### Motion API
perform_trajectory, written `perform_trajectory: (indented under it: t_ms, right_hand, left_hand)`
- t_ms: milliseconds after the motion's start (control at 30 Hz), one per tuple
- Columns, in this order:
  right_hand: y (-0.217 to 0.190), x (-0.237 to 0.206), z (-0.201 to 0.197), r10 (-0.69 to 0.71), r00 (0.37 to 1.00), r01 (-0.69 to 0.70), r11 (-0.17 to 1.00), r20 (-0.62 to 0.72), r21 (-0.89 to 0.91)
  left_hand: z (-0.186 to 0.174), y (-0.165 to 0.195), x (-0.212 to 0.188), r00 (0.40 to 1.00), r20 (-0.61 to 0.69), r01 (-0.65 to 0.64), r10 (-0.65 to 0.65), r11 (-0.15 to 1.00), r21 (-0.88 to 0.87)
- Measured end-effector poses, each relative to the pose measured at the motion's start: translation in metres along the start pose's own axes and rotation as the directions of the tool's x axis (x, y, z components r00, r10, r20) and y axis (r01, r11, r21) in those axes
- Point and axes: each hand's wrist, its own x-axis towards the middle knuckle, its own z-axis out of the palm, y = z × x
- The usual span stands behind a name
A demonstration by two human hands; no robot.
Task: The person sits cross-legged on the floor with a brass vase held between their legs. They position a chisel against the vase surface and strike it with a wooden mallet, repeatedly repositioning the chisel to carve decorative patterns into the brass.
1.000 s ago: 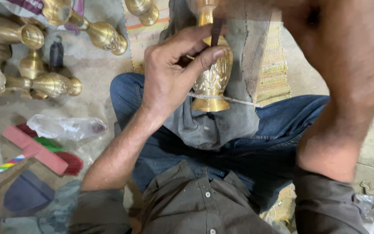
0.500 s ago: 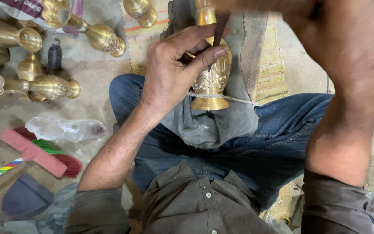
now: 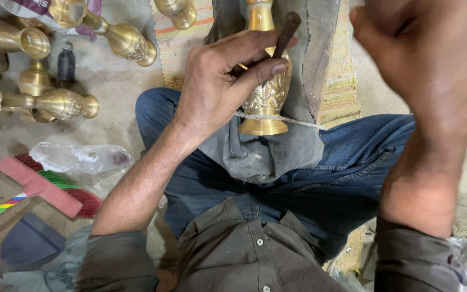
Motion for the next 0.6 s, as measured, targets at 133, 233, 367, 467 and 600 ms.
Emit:
perform_trajectory:
  t_ms: [133,233,367,467,600]
  right_hand:
    - [0.004,-0.007,-0.001,0.022,1.000,-0.022,1.000,-0.004,0.004]
    - [0.013,-0.013,0.000,0.034,0.999,-0.034,0.999,-0.017,0.005]
    - [0.025,-0.022,0.009,0.067,0.997,-0.066,0.998,-0.032,0.019]
    - [0.029,-0.027,0.015,0.078,0.994,-0.074,0.996,-0.073,0.059]
    - [0.023,-0.032,0.017,0.030,0.991,-0.028,0.999,-0.131,0.017]
  left_hand:
    - [-0.003,0.000,0.003,0.999,0.041,-0.014,0.013,1.000,0.005]
    - [-0.003,-0.002,0.004,0.998,0.059,-0.025,0.024,1.000,0.010]
    - [-0.004,-0.004,0.003,0.994,0.086,-0.063,0.064,0.998,-0.019]
    - [-0.004,-0.007,0.005,0.986,0.112,-0.121,0.120,0.993,0.007]
    - [-0.006,-0.007,0.007,0.980,0.094,-0.179,0.176,0.984,0.024]
